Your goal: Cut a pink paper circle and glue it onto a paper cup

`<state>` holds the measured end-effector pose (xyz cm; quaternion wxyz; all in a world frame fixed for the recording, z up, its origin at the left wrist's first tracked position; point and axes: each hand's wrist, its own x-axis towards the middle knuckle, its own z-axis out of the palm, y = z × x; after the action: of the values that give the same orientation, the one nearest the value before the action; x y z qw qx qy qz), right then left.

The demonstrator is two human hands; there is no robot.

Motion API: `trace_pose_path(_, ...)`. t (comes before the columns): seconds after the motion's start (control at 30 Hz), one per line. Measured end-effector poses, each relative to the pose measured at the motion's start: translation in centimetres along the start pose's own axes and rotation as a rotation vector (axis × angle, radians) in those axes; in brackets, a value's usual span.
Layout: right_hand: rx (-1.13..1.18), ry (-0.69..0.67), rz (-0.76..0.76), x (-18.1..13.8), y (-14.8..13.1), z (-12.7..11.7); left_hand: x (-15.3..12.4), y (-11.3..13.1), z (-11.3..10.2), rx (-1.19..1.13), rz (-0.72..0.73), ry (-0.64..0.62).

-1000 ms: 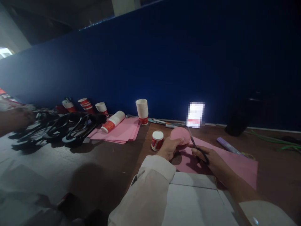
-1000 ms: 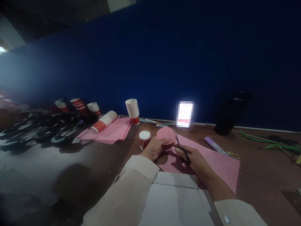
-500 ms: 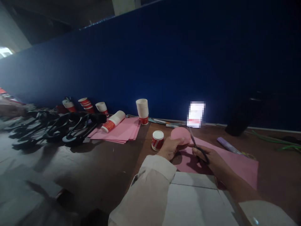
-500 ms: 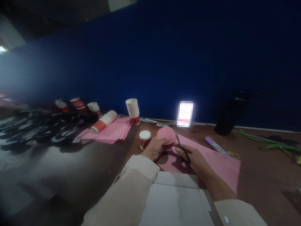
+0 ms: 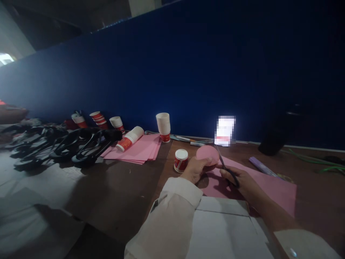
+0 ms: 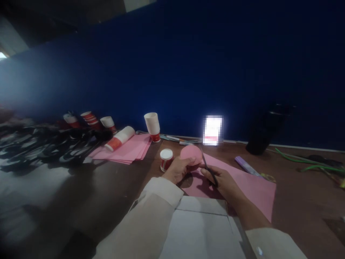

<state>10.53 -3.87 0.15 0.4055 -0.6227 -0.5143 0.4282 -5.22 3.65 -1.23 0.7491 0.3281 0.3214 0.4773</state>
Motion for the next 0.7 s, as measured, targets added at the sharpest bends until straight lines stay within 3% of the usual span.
trace_pose_path(0.2, 0.015, 0.045, -0.017, 0.05, 0.18, 0.24, -0.04, 0.05, 0.20, -0.007, -0.014, 0.015)
trace_pose_path(0.7, 0.012, 0.013, 0.000, 0.04, -0.29, -0.03, 0.36, -0.30, -0.07, 0.024, -0.005, 0.023)
